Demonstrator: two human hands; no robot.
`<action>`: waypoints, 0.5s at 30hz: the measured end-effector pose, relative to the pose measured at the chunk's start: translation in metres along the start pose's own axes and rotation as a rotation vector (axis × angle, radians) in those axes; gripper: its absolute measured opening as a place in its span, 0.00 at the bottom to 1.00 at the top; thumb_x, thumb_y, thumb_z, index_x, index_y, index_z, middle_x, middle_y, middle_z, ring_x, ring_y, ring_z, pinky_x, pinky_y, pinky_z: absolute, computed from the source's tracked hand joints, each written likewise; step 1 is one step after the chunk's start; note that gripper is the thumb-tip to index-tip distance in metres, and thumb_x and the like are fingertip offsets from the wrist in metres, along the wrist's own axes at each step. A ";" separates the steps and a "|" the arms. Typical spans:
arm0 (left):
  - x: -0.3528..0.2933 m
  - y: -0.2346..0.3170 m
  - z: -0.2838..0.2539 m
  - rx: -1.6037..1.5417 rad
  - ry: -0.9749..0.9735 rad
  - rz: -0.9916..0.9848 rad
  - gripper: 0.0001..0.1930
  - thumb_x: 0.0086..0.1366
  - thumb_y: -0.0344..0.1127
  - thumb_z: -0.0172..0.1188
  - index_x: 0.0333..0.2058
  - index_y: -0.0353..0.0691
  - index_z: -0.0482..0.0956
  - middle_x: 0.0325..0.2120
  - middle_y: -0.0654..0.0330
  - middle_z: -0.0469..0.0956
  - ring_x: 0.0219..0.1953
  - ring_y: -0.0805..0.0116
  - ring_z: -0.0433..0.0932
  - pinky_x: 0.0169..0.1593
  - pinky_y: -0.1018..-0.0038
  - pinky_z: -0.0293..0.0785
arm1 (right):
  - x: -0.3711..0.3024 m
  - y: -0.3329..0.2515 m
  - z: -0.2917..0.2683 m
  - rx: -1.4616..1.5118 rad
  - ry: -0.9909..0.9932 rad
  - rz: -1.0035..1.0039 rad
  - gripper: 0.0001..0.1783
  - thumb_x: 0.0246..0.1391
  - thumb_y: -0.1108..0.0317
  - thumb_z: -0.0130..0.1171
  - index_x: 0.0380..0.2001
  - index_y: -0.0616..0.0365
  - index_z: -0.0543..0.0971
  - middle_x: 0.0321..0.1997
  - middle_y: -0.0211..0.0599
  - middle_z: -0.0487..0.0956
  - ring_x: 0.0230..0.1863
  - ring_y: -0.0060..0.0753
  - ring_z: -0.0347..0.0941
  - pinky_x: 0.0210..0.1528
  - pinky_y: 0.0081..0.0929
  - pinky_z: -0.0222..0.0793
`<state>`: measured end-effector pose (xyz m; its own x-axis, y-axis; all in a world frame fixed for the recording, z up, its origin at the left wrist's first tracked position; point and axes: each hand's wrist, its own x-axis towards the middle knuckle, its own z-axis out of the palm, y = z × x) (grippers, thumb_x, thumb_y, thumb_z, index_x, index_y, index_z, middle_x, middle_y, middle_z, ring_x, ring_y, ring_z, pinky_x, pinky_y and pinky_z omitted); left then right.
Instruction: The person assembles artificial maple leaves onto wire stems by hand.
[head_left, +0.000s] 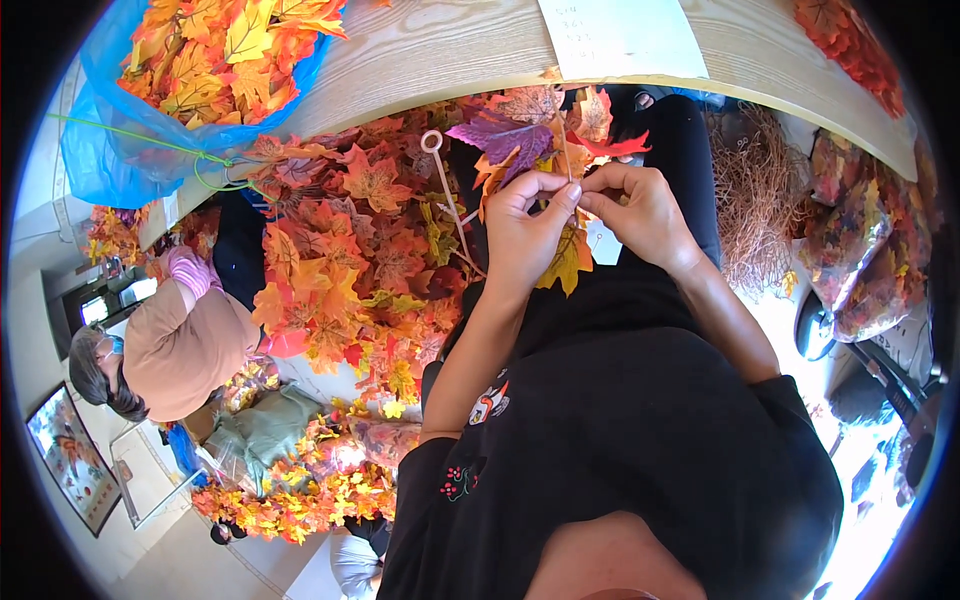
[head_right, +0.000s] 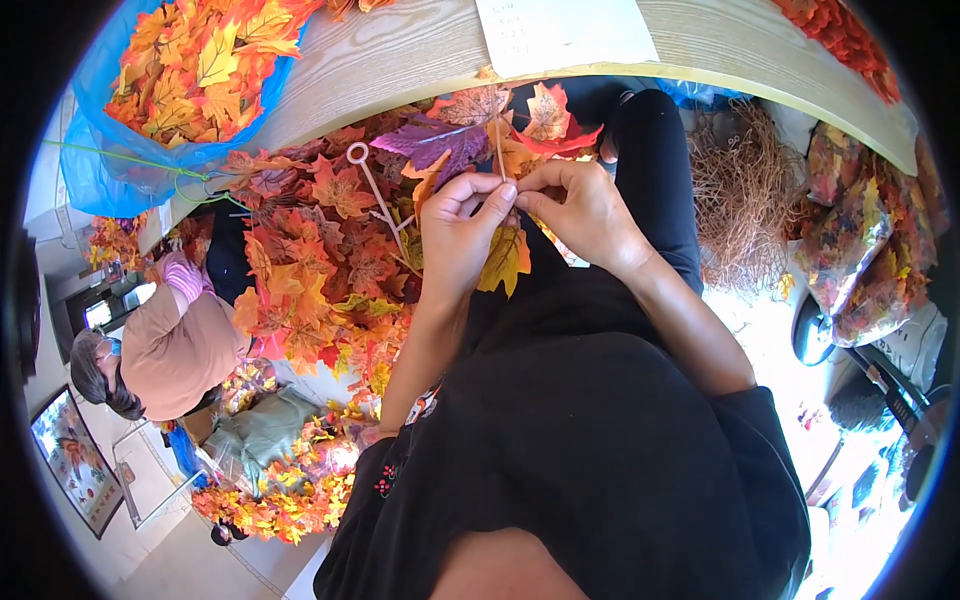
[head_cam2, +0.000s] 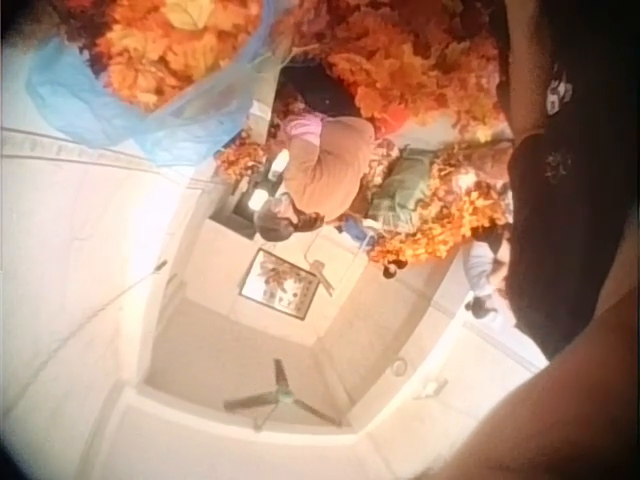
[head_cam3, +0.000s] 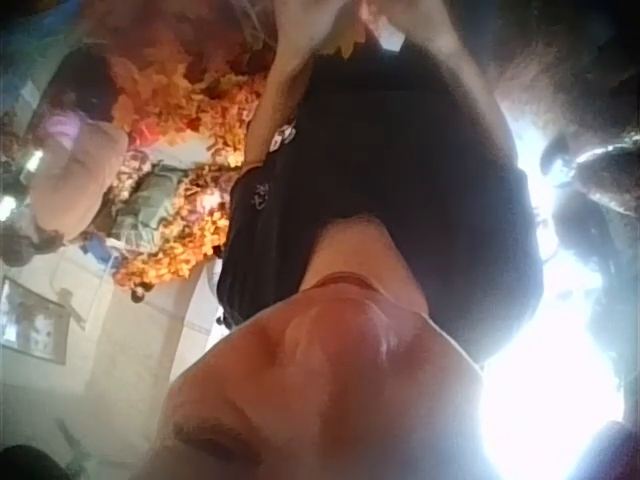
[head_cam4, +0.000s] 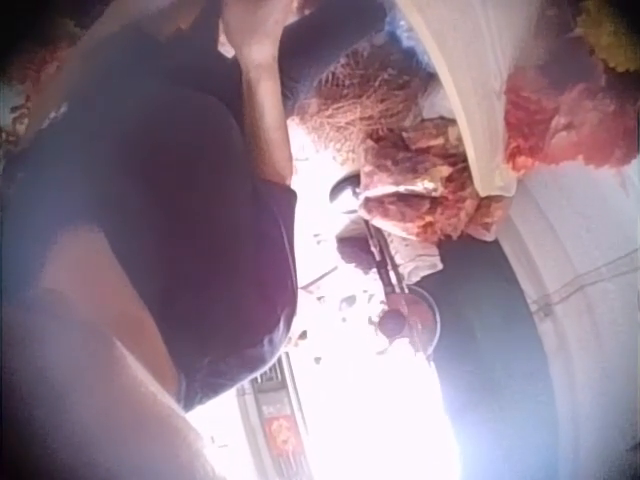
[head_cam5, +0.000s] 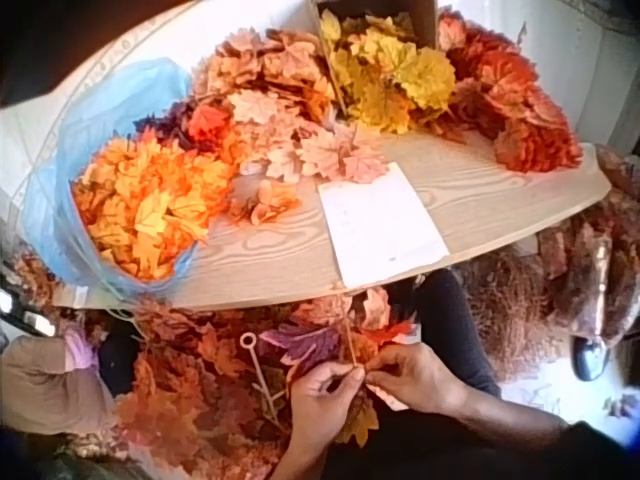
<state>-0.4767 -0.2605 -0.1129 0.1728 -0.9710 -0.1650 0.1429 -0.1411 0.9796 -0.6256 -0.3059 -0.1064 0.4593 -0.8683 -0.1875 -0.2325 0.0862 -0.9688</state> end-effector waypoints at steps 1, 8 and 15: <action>0.000 0.000 -0.001 -0.026 -0.046 -0.022 0.04 0.58 0.26 0.59 0.31 0.33 0.76 0.26 0.62 0.76 0.25 0.78 0.74 0.29 0.82 0.72 | 0.001 0.002 0.000 0.053 -0.012 0.027 0.08 0.47 0.73 0.60 0.31 0.66 0.79 0.24 0.33 0.78 0.25 0.15 0.69 0.29 0.18 0.67; 0.000 0.008 -0.003 -0.161 -0.058 -0.220 0.02 0.58 0.26 0.58 0.30 0.34 0.76 0.28 0.62 0.76 0.28 0.77 0.75 0.31 0.80 0.74 | 0.000 0.000 -0.007 0.290 -0.128 0.135 0.10 0.47 0.71 0.60 0.30 0.69 0.79 0.25 0.36 0.78 0.28 0.15 0.71 0.31 0.17 0.68; -0.005 0.009 -0.002 -0.084 -0.094 -0.326 0.08 0.63 0.31 0.53 0.38 0.33 0.75 0.31 0.61 0.76 0.32 0.76 0.75 0.35 0.79 0.74 | 0.004 -0.013 -0.011 -0.172 0.104 -0.041 0.07 0.46 0.72 0.59 0.26 0.65 0.80 0.23 0.41 0.79 0.25 0.28 0.76 0.29 0.24 0.71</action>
<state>-0.4747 -0.2562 -0.1029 0.0146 -0.8916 -0.4525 0.2556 -0.4342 0.8638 -0.6303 -0.3161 -0.0930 0.3824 -0.9158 -0.1225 -0.3626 -0.0268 -0.9316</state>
